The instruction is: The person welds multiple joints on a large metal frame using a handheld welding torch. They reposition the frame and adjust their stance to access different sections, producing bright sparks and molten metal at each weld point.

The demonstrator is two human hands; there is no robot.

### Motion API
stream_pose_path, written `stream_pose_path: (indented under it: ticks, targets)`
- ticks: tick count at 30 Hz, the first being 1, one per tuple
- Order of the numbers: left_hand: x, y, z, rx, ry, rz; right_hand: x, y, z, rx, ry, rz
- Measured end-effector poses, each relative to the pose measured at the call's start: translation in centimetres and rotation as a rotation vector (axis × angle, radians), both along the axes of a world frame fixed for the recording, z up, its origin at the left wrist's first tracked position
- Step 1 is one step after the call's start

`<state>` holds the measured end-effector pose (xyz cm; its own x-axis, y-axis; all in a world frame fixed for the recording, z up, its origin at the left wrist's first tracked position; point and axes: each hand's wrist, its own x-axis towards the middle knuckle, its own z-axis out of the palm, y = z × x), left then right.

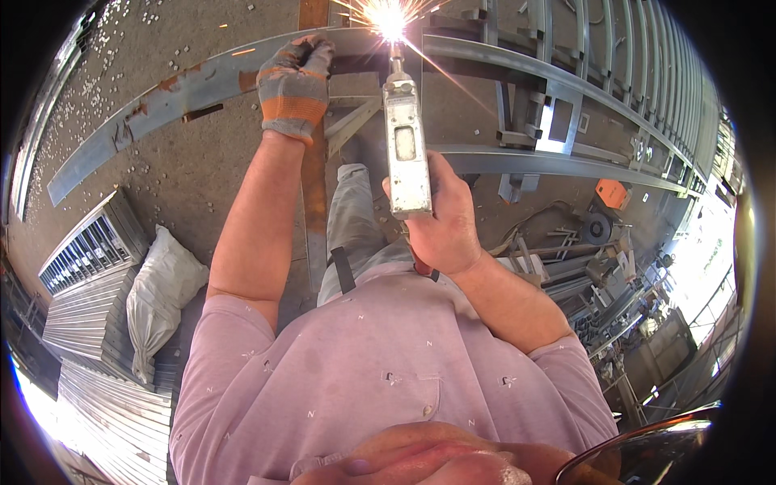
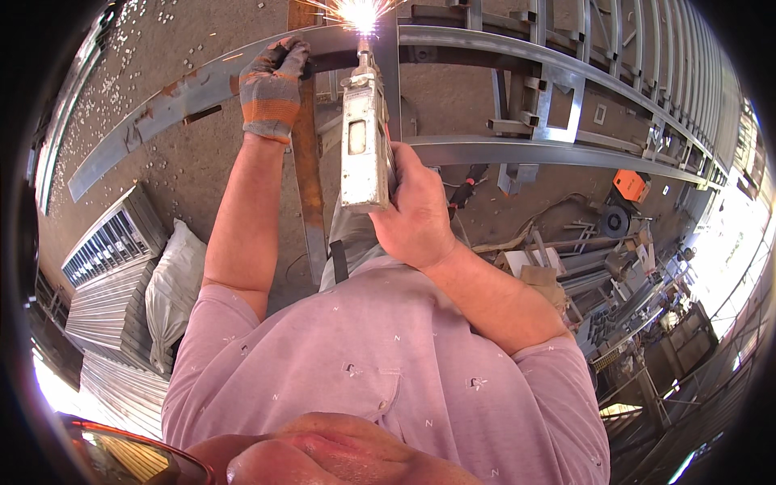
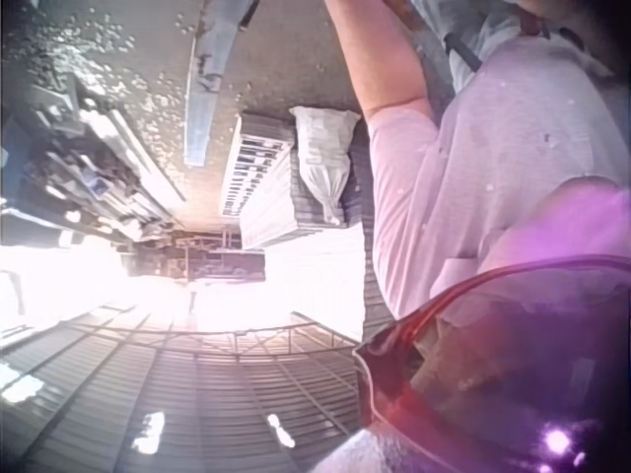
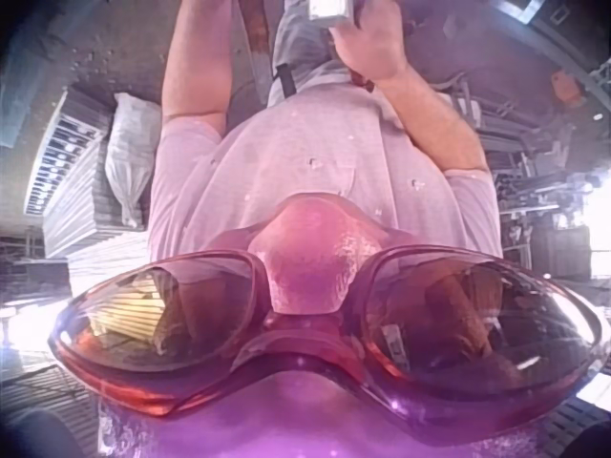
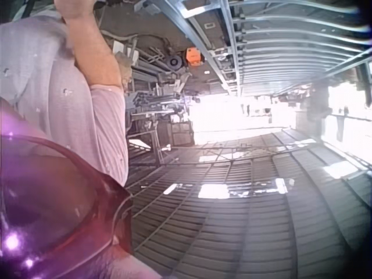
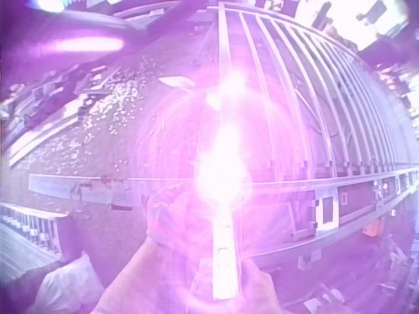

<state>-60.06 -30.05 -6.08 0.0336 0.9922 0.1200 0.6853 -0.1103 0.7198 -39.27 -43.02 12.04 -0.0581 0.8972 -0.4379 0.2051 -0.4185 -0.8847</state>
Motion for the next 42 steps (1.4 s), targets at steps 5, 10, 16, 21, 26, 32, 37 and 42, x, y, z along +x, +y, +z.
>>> stream_pose_path:
  ticks: [5, 10, 16, 21, 26, 32, 37, 42]
  targets:
    - [-0.5, 0.2, 0.1, 0.264, 0.295, -0.136, 0.0, -0.1, 0.0, -0.009, 0.008, 0.006]
    - [0.5, -0.2, 0.4, -0.002, -0.138, 0.07, 0.1, -0.2, 0.1, -0.015, 0.02, 0.025]
    - [0.5, -0.1, 0.4, 0.011, -0.144, 0.064, -0.3, -0.4, 0.3, -0.014, 0.066, -0.035]
    - [0.8, -0.2, -0.1, 0.037, -0.166, 0.063, -0.3, -0.7, 0.1, 0.0, 0.014, -0.02]
    - [0.5, -0.1, 0.0, 0.093, -0.095, 0.015, -0.3, -0.9, 0.1, 0.009, 0.012, -0.013]
    - [0.8, -0.1, 0.6, 0.045, -0.109, 0.054, -0.5, -1.1, 0.2, 0.001, 0.055, -0.046]
    - [1.2, -0.1, 1.2, 0.011, -0.284, 0.096, -0.4, -1.5, -0.1, 0.004, 0.081, -0.036]
    - [1.8, 0.0, 2.7, -0.157, -0.411, 0.166, 0.1, -1.7, -0.1, -0.045, 0.045, 0.034]
